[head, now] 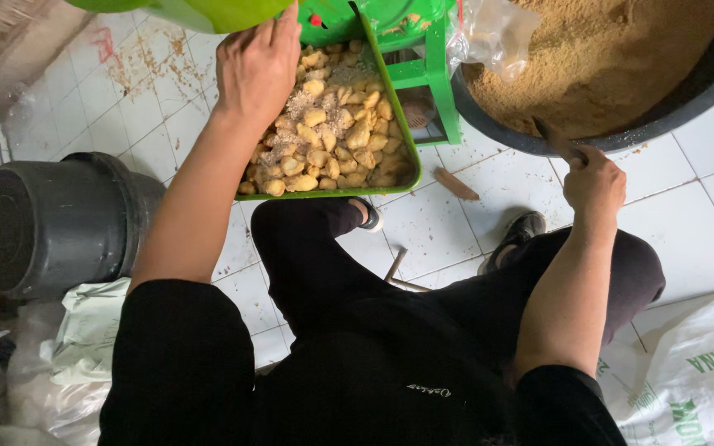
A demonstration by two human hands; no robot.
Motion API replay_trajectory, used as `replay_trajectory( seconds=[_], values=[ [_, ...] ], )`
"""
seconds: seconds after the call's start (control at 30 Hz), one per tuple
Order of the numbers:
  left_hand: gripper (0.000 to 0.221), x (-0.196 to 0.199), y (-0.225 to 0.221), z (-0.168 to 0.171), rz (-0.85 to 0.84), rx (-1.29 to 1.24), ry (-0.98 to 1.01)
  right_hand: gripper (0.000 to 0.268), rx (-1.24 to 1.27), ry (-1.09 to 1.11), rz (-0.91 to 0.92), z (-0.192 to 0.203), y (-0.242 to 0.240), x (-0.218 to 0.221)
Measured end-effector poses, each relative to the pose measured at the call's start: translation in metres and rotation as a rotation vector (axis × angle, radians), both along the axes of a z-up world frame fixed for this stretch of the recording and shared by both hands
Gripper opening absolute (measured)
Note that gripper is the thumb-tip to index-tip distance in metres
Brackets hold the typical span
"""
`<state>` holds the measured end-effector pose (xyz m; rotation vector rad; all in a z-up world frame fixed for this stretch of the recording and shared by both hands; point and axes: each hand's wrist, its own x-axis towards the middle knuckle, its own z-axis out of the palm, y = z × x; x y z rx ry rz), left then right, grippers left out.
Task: The person uses a wooden stick to push whole cashews from a green tray into a green grinding machine. The person also uses their hands to guide the cashews into the machine's hopper. The processed cashew meal collects in a large black bowl placed beneath the machine's outlet.
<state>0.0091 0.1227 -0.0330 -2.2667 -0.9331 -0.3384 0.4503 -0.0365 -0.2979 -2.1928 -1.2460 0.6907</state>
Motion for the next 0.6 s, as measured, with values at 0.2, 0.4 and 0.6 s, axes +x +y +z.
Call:
replay_trajectory(
  seconds=[0.2, 0.4, 0.6],
  values=[
    [0.022, -0.006, -0.003, -0.004, 0.148, -0.168, -0.141, 0.028, 0.034, -0.018, -0.008, 0.000, -0.004, 0.002],
    [0.025, 0.016, -0.004, -0.005, 0.475, -0.934, -0.779, 0.028, -0.017, -0.019, -0.006, 0.005, 0.001, 0.000],
    [0.029, 0.036, 0.030, -0.005, 0.768, -1.173, -1.143, 0.030, -0.034, -0.017, -0.024, 0.011, 0.001, 0.002]
  ],
)
